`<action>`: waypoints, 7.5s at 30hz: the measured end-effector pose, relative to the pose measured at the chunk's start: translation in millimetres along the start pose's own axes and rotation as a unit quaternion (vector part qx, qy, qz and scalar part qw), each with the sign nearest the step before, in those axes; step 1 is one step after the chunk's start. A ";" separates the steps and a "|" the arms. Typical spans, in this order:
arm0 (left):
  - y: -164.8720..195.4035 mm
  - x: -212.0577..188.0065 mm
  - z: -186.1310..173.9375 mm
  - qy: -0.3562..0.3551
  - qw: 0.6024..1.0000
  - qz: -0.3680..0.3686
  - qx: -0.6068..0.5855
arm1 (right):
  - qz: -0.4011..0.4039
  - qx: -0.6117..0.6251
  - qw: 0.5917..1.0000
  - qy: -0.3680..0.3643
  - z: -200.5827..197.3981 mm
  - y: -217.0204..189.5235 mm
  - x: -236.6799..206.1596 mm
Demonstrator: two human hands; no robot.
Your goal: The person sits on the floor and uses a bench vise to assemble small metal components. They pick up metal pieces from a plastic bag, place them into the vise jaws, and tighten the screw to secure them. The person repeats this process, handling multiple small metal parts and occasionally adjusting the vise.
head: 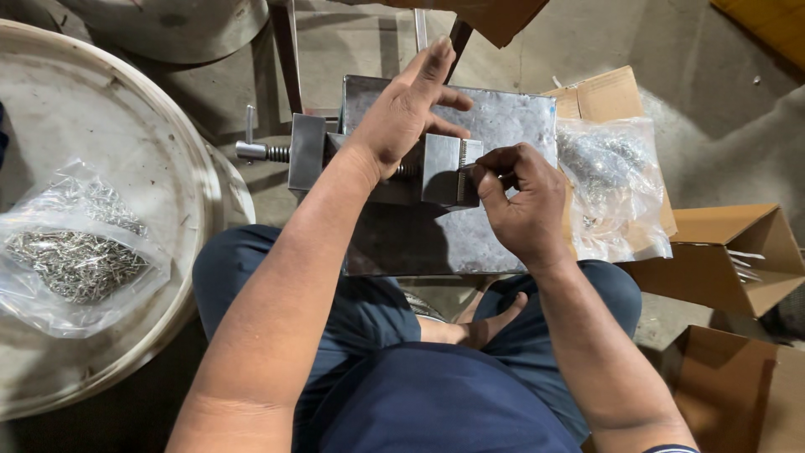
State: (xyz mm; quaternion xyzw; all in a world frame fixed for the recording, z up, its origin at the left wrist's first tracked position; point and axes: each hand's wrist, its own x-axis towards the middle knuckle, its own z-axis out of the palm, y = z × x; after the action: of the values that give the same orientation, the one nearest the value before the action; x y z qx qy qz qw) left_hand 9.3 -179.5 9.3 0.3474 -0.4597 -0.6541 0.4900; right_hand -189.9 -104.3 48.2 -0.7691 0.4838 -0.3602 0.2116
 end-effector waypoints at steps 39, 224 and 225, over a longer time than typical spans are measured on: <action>2.7 -3.9 6.3 -0.012 0.998 0.059 0.019 | -0.040 -0.116 0.990 -0.076 -9.5 -17.6 20.0; -55.4 -139.7 84.1 -0.024 0.741 0.241 0.626 | 0.073 -0.076 0.994 0.005 -15.9 57.4 -94.2; -55.8 -139.6 84.5 -0.023 0.738 0.241 0.630 | 0.073 -0.079 0.994 0.005 -15.8 57.2 -93.8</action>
State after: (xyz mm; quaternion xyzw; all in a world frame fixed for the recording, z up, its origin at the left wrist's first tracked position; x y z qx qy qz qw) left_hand -46.2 -18.0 -14.3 0.4394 -0.8462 -0.0835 0.2897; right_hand -261.3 -45.0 -12.9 -0.7439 0.5668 -0.3086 0.1734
